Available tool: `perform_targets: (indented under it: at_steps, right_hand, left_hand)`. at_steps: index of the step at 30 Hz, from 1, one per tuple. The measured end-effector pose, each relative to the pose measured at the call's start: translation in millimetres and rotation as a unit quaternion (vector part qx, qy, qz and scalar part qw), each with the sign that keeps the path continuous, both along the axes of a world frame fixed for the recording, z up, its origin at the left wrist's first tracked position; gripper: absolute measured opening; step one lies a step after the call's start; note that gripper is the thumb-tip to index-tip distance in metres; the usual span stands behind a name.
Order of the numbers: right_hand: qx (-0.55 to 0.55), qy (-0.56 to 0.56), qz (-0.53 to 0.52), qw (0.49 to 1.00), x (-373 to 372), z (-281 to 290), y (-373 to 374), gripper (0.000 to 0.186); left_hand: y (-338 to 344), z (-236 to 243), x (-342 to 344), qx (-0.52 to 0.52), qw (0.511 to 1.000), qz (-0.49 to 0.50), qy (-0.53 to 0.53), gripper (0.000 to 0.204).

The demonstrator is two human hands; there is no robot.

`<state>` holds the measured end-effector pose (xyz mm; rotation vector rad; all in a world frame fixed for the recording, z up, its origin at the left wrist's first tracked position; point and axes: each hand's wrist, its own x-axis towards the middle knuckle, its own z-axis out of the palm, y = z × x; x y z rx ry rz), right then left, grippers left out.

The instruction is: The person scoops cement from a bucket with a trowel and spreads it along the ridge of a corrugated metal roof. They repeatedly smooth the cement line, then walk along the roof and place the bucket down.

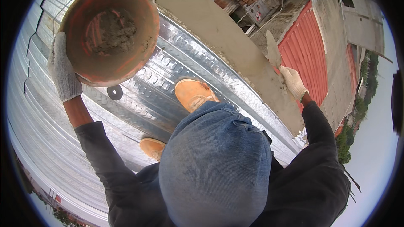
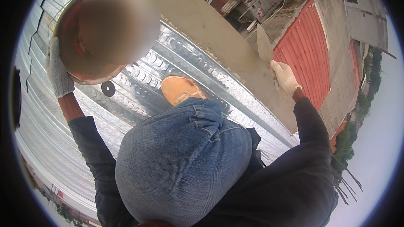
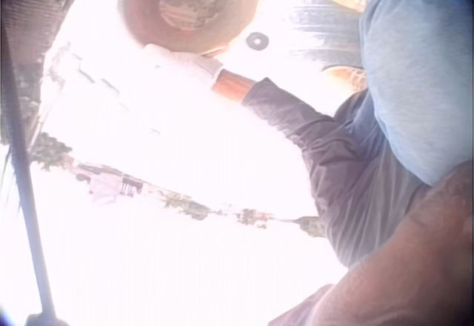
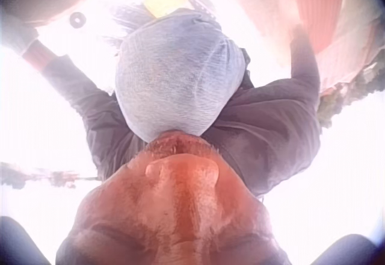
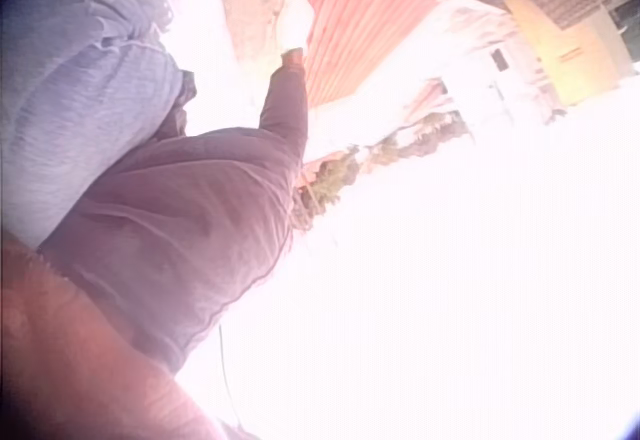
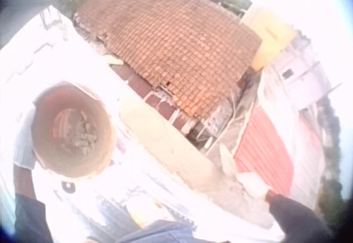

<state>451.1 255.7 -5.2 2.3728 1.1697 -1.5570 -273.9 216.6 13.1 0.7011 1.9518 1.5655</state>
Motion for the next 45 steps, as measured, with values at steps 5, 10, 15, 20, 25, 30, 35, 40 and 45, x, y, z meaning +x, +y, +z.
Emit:
perform_targets:
  at_steps: [5,10,15,20,25,30,35,40,45]
  right_hand:
    - [0.188,-0.155,0.333,0.911,-40,-14,-48,0.04]
    - [0.245,-0.202,0.371,0.873,-92,-6,-53,0.037]
    - [0.285,-0.203,0.363,0.864,-103,-12,-59,0.035]
    - [0.237,-0.213,0.33,0.889,-103,-28,-102,0.035]
    - [0.216,-0.222,0.26,0.915,-83,-34,-135,0.037]
    - [0.28,-0.175,0.258,0.908,-86,-26,-130,0.035]
    - [0.306,-0.048,0.288,0.906,-152,-12,-97,0.036]
    - [0.299,0.051,0.273,0.913,-202,-7,-91,0.039]
    - [0.216,0.087,0.25,0.94,-218,10,-79,0.043]
  left_hand:
    - [0,2,-1,0.0,1.0,-0.007,0.016,0.049]
    - [2,3,-4,0.008,1.0,-0.021,0.011,0.05]
    - [6,2,1,0.0,0.999,-0.012,0.045,0.048]
    - [0,-4,-11,-0.003,1.0,-0.013,0.014,0.045]
    - [5,-5,-10,-0.003,1.0,-0.01,0.024,0.045]
    - [9,4,9,-0.008,0.999,-0.011,0.047,0.043]
    - [12,10,25,-0.016,0.998,-0.022,0.061,0.042]
    - [10,20,50,-0.009,0.996,-0.047,0.076,0.045]
    - [15,22,49,0.025,0.998,-0.049,0.042,0.045]
